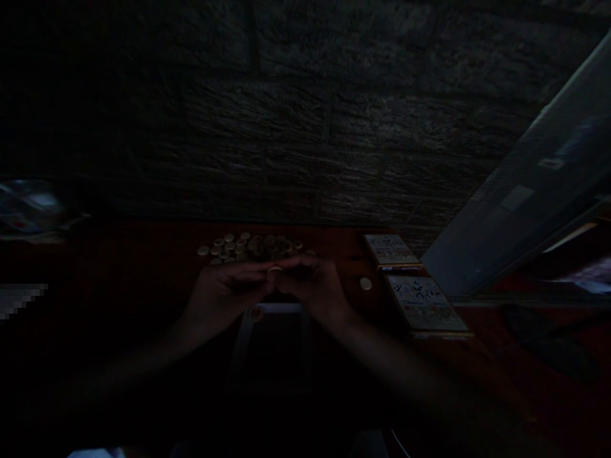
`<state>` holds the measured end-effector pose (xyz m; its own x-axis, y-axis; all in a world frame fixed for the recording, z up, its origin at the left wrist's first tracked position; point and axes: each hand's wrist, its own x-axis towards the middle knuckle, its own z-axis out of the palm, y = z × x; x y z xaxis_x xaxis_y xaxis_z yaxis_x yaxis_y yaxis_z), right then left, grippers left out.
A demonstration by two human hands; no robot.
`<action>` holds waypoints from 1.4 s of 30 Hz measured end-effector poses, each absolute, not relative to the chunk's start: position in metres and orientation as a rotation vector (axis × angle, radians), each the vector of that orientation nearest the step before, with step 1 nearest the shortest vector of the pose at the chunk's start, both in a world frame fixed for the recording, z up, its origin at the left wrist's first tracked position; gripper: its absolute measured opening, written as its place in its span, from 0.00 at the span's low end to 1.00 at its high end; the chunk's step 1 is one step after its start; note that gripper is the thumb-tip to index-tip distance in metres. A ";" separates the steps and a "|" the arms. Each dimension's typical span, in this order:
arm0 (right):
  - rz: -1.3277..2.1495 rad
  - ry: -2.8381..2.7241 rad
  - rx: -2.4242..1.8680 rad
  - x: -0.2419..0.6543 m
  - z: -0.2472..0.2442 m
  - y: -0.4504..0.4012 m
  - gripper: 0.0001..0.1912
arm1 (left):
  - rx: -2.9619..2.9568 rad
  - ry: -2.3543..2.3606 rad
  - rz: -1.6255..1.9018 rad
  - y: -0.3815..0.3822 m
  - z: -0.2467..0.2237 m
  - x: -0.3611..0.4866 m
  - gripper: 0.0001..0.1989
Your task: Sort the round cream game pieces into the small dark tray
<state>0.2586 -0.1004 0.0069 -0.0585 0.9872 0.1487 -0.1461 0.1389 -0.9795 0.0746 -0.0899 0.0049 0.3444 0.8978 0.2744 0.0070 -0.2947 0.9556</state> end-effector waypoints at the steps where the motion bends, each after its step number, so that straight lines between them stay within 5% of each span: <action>1: 1.221 -1.214 -0.971 0.258 0.007 -0.101 0.12 | 1.612 0.824 1.122 -0.090 0.005 0.075 0.14; 13: 1.179 -1.312 -0.925 0.262 0.012 -0.101 0.15 | 1.306 0.729 1.136 -0.082 0.010 0.076 0.14; 22: 0.378 -1.842 -0.841 0.270 0.013 -0.103 0.16 | 1.131 0.589 1.034 -0.084 0.008 0.080 0.11; 30: 0.198 -1.927 -0.879 0.274 0.017 -0.103 0.14 | 1.129 0.493 0.972 -0.080 0.007 0.080 0.12; 36: 0.216 -1.959 -0.962 0.273 0.021 -0.105 0.12 | 1.334 0.737 1.002 -0.078 0.014 0.074 0.13; 42: 0.590 -2.001 -1.033 0.262 0.021 -0.114 0.07 | 1.429 0.921 1.096 -0.064 0.021 0.066 0.13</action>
<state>0.2623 -0.1135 0.0206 -0.3544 0.8276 0.4354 0.4593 0.5596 -0.6899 0.0658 -0.0636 0.0207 0.2802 0.9496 0.1405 -0.0252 -0.1390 0.9900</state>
